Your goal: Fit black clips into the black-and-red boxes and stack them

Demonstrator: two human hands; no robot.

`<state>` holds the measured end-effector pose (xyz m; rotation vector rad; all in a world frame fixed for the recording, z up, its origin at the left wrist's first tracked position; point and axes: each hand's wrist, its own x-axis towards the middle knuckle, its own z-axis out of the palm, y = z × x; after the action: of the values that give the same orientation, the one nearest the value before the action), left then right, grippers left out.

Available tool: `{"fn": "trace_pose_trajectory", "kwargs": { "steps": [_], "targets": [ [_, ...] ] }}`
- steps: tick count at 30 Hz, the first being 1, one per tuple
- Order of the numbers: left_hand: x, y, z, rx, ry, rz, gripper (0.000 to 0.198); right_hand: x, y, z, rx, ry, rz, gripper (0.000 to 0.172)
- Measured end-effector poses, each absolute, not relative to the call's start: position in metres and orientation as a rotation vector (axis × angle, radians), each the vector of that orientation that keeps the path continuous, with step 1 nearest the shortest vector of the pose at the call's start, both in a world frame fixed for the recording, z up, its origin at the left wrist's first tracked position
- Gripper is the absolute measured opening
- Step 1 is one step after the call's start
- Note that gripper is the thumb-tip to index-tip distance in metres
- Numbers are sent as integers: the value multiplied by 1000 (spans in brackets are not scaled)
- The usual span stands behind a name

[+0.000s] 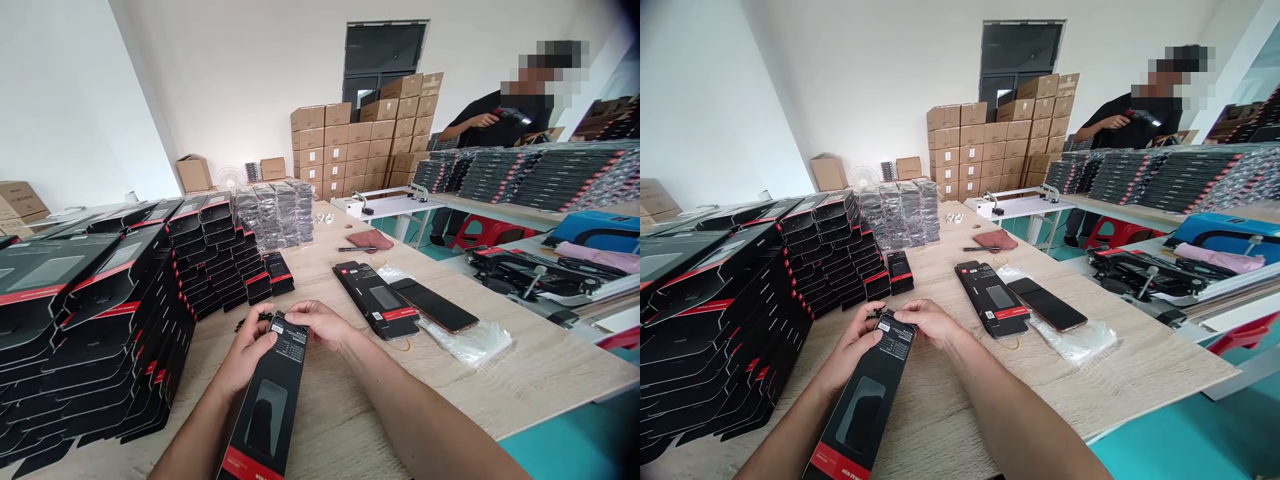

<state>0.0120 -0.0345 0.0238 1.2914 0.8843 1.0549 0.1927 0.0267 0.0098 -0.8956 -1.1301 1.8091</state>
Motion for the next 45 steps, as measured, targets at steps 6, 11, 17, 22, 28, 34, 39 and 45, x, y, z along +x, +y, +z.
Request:
{"fn": "trace_pose_trajectory", "kwargs": {
  "steps": [6, 11, 17, 22, 28, 34, 39, 45],
  "targets": [
    [11, -31, 17, 1325, 865, 1087, 48, 189, 28, 12, -823, -1275, 1698, 30],
    [10, -27, 9, 1377, 861, 1138, 44, 190, 26, 14, -771, -1367, 1689, 29],
    [13, -27, 4, 1378, 845, 1164, 38, 189, 26, 15, -803, -1373, 1648, 29],
    [15, -27, 4, 1361, 854, 1180, 38, 189, 23, 18, -813, -1415, 1580, 28],
    [13, -22, 8, 1249, 803, 1334, 30, 190, 15, 31, -725, -1590, 1553, 37],
    [7, -22, 12, 1119, 811, 1407, 30, 187, 5, 38, -630, -1815, 1472, 38],
    [7, -16, 12, 1173, 925, 1566, 30, 183, 5, 30, -696, -1676, 1520, 56],
    [-15, -1, 10, 1101, 1238, 1983, 36, 185, 1, 31, -805, -1855, 1255, 82]
  ]
}}
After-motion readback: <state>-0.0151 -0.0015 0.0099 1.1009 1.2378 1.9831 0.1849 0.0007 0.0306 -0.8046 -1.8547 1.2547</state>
